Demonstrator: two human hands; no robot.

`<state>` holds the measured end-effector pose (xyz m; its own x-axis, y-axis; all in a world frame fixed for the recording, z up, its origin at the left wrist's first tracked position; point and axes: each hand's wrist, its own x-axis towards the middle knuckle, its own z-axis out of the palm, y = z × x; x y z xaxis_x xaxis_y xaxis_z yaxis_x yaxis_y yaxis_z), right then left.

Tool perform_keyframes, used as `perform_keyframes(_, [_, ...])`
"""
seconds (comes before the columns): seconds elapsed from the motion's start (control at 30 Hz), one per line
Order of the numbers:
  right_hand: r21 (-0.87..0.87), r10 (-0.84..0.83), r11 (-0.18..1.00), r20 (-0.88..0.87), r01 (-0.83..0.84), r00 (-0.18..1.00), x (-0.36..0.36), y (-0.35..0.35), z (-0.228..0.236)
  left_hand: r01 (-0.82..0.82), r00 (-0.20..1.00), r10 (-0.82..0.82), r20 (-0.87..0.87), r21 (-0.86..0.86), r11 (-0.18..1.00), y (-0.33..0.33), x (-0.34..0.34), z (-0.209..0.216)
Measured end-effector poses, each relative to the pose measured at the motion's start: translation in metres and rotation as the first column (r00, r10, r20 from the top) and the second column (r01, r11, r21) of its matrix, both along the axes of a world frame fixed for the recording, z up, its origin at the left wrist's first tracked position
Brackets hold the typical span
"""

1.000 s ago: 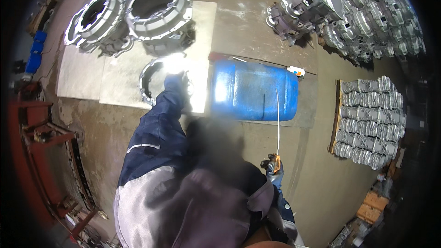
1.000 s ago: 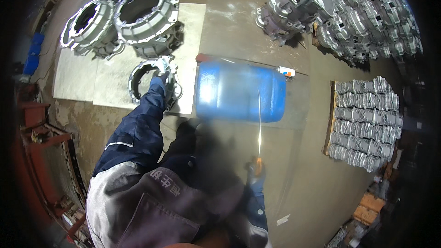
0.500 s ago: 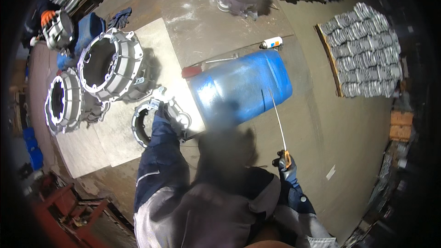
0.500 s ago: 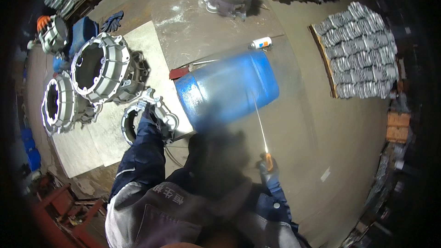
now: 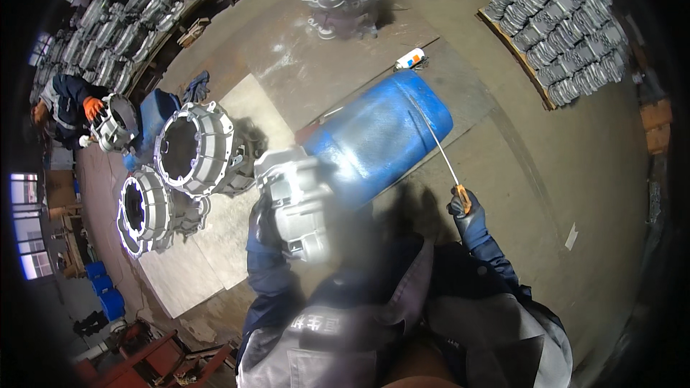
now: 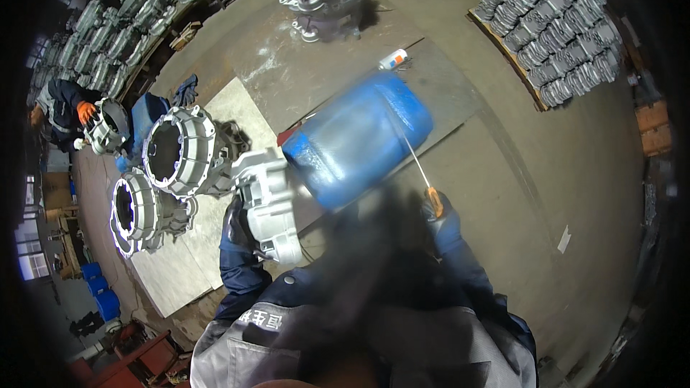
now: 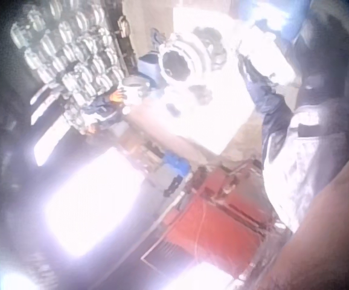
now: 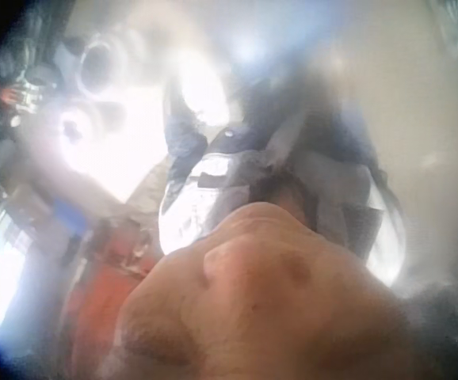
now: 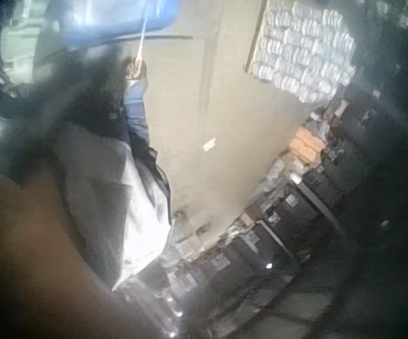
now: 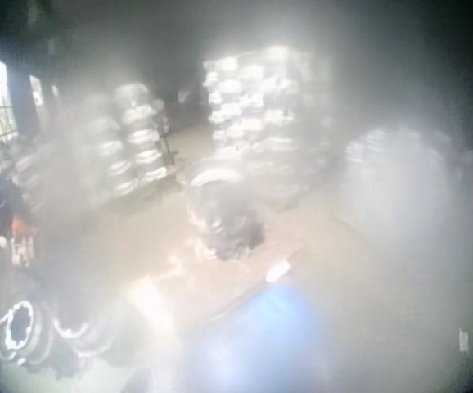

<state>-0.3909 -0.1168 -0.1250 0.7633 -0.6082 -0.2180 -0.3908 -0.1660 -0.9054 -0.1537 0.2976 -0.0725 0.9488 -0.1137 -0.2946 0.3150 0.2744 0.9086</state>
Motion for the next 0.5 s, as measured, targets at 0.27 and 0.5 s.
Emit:
perform_keyframes(0.27, [0.407,-0.403,0.864,0.203,0.297,0.893,-0.026,-0.005,0.064,0.510,0.749,-0.660,0.060,0.584,0.631,-0.162,0.054,0.051])
perform_keyframes(0.5, [-0.359,-0.284,0.912,-0.208,0.197,0.936,-0.064,-0.019,0.139,0.141,0.177,-0.978,-0.114,0.986,-0.089,-0.270,0.070,-0.001])
